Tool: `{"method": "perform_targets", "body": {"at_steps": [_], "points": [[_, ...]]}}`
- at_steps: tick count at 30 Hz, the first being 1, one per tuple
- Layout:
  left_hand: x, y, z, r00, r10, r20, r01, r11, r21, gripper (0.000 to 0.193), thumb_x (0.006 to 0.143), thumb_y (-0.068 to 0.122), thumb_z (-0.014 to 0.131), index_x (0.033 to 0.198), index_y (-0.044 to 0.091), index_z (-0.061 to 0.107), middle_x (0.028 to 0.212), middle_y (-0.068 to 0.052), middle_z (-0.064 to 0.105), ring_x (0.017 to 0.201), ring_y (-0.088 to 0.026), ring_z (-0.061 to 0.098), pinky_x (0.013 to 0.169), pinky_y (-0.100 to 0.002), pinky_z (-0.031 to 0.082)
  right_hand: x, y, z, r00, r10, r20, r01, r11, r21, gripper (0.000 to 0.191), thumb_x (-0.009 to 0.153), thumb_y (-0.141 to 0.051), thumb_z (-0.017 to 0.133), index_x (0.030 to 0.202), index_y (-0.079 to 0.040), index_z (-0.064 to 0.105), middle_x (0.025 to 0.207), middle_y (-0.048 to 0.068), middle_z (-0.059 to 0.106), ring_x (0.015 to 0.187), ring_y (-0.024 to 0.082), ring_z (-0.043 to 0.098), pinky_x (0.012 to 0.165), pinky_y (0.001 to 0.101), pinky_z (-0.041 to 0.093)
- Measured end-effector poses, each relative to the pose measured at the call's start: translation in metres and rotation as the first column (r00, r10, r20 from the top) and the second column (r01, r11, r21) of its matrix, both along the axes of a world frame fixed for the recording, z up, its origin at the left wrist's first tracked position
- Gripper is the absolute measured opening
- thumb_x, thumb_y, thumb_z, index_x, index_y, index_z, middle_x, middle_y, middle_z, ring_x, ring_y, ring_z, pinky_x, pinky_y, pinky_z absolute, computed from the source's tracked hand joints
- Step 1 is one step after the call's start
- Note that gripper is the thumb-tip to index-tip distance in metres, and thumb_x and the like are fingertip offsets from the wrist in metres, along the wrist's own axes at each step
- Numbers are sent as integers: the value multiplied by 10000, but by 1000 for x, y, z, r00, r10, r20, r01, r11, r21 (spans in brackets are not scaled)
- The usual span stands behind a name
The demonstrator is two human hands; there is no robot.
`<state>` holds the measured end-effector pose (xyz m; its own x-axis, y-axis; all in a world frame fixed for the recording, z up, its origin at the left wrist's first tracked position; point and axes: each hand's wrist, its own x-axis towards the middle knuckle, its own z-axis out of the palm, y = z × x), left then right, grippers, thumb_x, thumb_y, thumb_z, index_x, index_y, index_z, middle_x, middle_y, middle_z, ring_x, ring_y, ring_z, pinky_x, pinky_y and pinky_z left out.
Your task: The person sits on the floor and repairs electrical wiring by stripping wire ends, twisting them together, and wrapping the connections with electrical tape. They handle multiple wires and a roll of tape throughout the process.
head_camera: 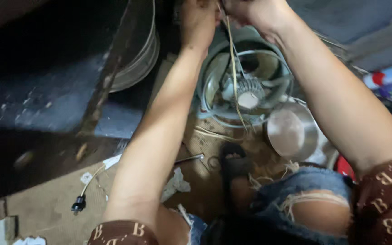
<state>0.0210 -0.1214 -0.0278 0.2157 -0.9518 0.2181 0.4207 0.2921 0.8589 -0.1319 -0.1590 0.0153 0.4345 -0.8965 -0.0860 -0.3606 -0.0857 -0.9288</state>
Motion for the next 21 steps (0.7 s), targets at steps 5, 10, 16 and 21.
{"method": "perform_targets", "body": {"at_steps": [5,10,16,21], "points": [[4,-3,-6,965,-258,-46,262,952,157,194,983,216,684,1136,98,668,841,18,689,677,-73,622,571,-233,492,-19,13,-15,996,-76,37,78,996,-49,86,949,-55,727,1033,-47,711,910,6,737,738,63,629,643,217,487],[-8,3,-14,929,-341,-144,370,873,318,179,981,214,690,1090,73,673,825,21,681,683,-72,629,612,-238,535,-36,32,-35,993,-66,102,82,984,-158,80,992,-73,731,1018,-18,679,880,-4,706,762,62,615,678,228,491],[-19,13,-22,934,-333,126,274,898,346,165,993,179,714,1059,28,715,850,12,680,744,-64,611,682,-230,527,-50,54,-41,994,-108,-23,82,861,-501,131,981,-56,726,1042,28,646,942,40,649,763,111,638,676,270,509],[-17,30,-22,957,-289,-18,276,892,357,172,1003,168,710,1091,20,702,948,14,681,834,-61,587,740,-231,470,-73,37,-45,911,81,404,-193,950,246,163,1038,-134,613,1161,-38,660,948,-13,656,845,70,593,765,237,507]]}}
